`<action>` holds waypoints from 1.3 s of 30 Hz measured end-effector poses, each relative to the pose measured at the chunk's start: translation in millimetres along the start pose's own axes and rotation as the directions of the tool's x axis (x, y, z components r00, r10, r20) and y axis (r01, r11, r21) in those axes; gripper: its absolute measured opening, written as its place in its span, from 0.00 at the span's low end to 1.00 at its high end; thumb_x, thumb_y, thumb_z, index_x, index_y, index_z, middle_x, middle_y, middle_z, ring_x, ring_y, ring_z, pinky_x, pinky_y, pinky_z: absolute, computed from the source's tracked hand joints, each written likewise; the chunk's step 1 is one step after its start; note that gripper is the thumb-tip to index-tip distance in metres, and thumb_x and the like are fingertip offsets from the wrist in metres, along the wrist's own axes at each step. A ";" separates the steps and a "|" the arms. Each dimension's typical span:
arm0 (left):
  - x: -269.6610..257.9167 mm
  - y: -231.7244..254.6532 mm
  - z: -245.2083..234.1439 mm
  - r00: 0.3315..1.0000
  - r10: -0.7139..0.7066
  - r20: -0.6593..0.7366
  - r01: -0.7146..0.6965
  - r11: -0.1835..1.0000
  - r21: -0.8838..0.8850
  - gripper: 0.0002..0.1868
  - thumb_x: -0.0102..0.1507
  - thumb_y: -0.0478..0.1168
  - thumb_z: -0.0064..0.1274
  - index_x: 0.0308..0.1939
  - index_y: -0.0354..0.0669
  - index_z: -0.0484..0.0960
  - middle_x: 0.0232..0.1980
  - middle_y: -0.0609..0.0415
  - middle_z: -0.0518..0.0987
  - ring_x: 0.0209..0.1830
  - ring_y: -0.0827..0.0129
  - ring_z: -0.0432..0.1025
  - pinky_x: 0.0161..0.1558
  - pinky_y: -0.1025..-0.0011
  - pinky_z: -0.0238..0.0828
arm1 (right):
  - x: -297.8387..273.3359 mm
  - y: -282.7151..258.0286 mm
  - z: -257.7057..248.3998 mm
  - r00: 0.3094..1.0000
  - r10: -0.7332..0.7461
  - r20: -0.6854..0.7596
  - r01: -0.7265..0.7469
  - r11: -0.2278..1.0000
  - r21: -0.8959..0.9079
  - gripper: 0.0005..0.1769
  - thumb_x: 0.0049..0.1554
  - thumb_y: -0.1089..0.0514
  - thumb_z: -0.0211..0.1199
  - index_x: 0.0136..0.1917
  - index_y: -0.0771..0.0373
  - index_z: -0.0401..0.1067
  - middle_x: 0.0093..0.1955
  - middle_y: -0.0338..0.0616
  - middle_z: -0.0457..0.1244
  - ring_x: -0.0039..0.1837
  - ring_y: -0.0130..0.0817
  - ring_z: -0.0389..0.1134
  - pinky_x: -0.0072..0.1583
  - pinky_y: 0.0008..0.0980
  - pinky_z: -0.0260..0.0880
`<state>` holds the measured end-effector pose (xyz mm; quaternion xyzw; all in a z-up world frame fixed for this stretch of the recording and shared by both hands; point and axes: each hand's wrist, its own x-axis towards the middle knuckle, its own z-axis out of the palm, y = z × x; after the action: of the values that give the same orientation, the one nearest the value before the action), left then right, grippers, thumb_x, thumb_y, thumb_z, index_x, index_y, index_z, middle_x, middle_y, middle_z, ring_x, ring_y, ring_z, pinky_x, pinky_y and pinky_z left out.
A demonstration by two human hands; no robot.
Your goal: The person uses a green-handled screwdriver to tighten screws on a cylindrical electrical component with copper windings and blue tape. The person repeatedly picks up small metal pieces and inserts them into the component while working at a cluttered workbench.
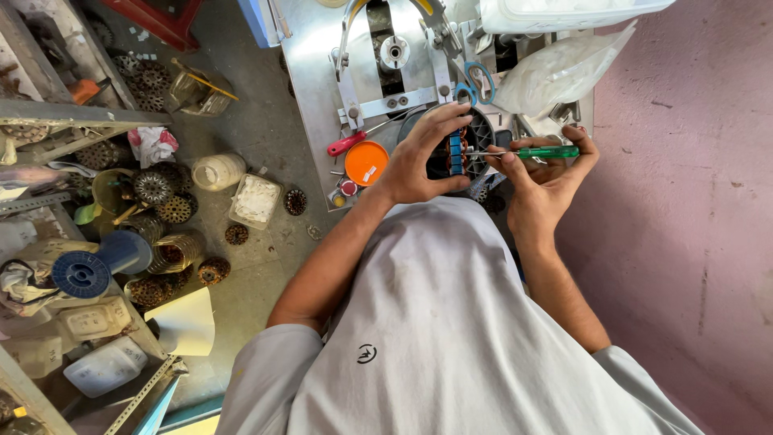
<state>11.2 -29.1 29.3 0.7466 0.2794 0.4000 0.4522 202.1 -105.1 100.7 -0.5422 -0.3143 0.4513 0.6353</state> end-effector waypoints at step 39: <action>10.3 -20.2 -21.3 0.990 0.014 0.143 0.034 0.943 -0.330 0.32 0.63 0.34 0.61 0.72 0.50 0.74 0.81 0.53 0.64 0.85 0.55 0.56 0.85 0.53 0.52 | -11.3 4.1 -1.2 0.989 -0.139 0.045 0.144 0.980 -0.134 0.36 0.70 0.76 0.63 0.75 0.57 0.41 0.60 0.53 0.63 0.59 0.43 0.74 0.66 0.46 0.81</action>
<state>-2.7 -2.7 20.5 0.6853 0.1784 0.3841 0.5924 197.7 -115.9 97.5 -0.5527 -0.3934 0.3919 0.6214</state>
